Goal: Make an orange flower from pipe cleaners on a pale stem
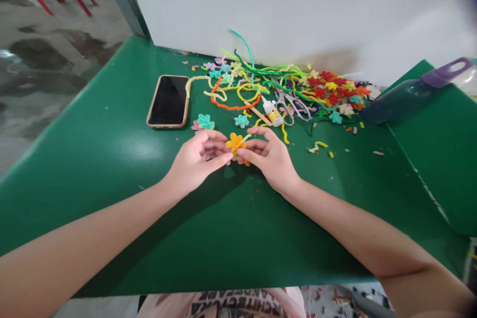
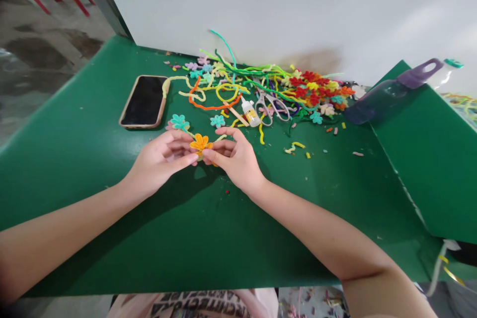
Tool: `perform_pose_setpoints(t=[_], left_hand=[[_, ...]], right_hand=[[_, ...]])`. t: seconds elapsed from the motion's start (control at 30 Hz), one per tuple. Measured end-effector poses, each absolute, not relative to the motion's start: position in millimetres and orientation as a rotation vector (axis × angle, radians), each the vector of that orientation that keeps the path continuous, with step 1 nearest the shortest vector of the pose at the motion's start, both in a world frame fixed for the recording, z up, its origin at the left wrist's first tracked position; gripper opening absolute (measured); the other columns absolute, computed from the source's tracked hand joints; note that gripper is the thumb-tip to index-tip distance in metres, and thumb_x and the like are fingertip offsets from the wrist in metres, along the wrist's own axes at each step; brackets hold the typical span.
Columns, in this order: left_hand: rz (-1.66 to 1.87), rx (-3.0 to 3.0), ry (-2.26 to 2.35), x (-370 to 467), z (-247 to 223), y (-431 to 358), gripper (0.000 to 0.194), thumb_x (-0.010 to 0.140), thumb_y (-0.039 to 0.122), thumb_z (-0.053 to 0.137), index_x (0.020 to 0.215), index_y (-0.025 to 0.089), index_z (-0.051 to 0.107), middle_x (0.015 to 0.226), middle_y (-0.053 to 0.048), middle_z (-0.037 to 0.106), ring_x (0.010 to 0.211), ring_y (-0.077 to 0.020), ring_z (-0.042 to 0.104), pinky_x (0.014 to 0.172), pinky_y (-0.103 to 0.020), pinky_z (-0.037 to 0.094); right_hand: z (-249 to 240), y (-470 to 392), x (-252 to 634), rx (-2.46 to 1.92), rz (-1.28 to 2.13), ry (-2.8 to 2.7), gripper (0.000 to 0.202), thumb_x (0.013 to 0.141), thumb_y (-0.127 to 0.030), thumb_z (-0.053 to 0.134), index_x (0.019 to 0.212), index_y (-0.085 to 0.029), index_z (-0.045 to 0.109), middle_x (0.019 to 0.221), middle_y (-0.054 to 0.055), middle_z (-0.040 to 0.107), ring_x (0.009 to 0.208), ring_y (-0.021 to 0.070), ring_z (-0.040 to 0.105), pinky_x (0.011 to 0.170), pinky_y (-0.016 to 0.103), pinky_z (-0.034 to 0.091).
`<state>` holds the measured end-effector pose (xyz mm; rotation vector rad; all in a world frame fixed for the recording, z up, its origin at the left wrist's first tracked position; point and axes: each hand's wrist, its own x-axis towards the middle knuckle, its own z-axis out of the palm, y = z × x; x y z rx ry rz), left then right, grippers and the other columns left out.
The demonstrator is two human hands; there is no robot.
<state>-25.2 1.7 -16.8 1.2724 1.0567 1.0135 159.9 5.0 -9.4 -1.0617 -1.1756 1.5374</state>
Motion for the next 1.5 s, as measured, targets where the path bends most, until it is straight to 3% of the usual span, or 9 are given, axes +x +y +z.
perform_pose_setpoints(t=[0.27, 0.67, 0.87, 1.03, 1.33, 1.5], left_hand=[[1.010, 1.243, 1.056, -24.1, -16.0, 1.7, 0.033, 0.075, 0.028, 0.074, 0.099, 0.018, 0.055, 0.086, -0.002, 0.068, 0.071, -0.0142, 0.066, 0.072, -0.030, 0.055], [1.002, 1.289, 1.063, -22.2, -13.8, 1.4, 0.025, 0.077, 0.025, 0.071, 0.091, 0.019, 0.052, 0.080, 0.002, 0.065, 0.064, -0.0107, 0.062, 0.065, -0.026, 0.051], [1.030, 1.322, 1.039, -21.1, -14.1, -0.6, 0.028, 0.075, 0.023, 0.072, 0.093, 0.019, 0.052, 0.084, 0.002, 0.064, 0.070, -0.0104, 0.064, 0.072, -0.025, 0.052], [1.104, 1.257, 1.073, -22.2, -13.6, -0.7, 0.030, 0.073, 0.025, 0.076, 0.094, 0.019, 0.057, 0.088, 0.001, 0.064, 0.085, -0.0116, 0.064, 0.078, -0.023, 0.052], [1.139, 1.143, 1.049, -22.7, -16.9, 2.6, 0.026, 0.071, 0.023, 0.078, 0.086, 0.019, 0.057, 0.078, 0.003, 0.063, 0.077, -0.0102, 0.064, 0.073, -0.021, 0.054], [1.135, 1.173, 1.046, -21.8, -14.9, 0.8, 0.026, 0.073, 0.022, 0.077, 0.088, 0.018, 0.057, 0.081, 0.002, 0.064, 0.077, -0.0099, 0.064, 0.074, -0.020, 0.053]], right_hand=[[-8.6, 5.5, 160.2, -1.101, 1.479, -1.212, 0.042, 0.068, -0.033, 0.079, 0.096, -0.021, 0.050, 0.068, -0.004, 0.067, 0.060, 0.0105, 0.066, 0.065, 0.026, 0.058], [-7.9, 3.7, 161.1, -1.110, 1.276, -1.429, 0.030, 0.072, -0.026, 0.074, 0.084, -0.021, 0.047, 0.074, -0.004, 0.061, 0.066, 0.0097, 0.064, 0.064, 0.025, 0.055], [-9.9, 1.8, 164.8, -1.121, 1.094, -1.573, 0.025, 0.076, -0.026, 0.071, 0.088, -0.022, 0.050, 0.079, -0.003, 0.063, 0.075, 0.0112, 0.066, 0.071, 0.026, 0.055], [-11.0, 1.8, 163.3, -1.117, 1.163, -1.513, 0.029, 0.071, -0.027, 0.076, 0.088, -0.022, 0.054, 0.077, -0.003, 0.064, 0.073, 0.0112, 0.067, 0.073, 0.027, 0.057], [-4.5, -2.1, 156.3, -1.042, 1.408, -1.215, 0.026, 0.072, -0.023, 0.075, 0.073, -0.021, 0.050, 0.069, -0.004, 0.065, 0.062, 0.0096, 0.066, 0.065, 0.024, 0.057], [-7.8, 1.4, 159.4, -1.095, 1.400, -1.274, 0.026, 0.069, -0.025, 0.078, 0.079, -0.020, 0.054, 0.070, -0.004, 0.066, 0.062, 0.0100, 0.067, 0.064, 0.023, 0.056]])
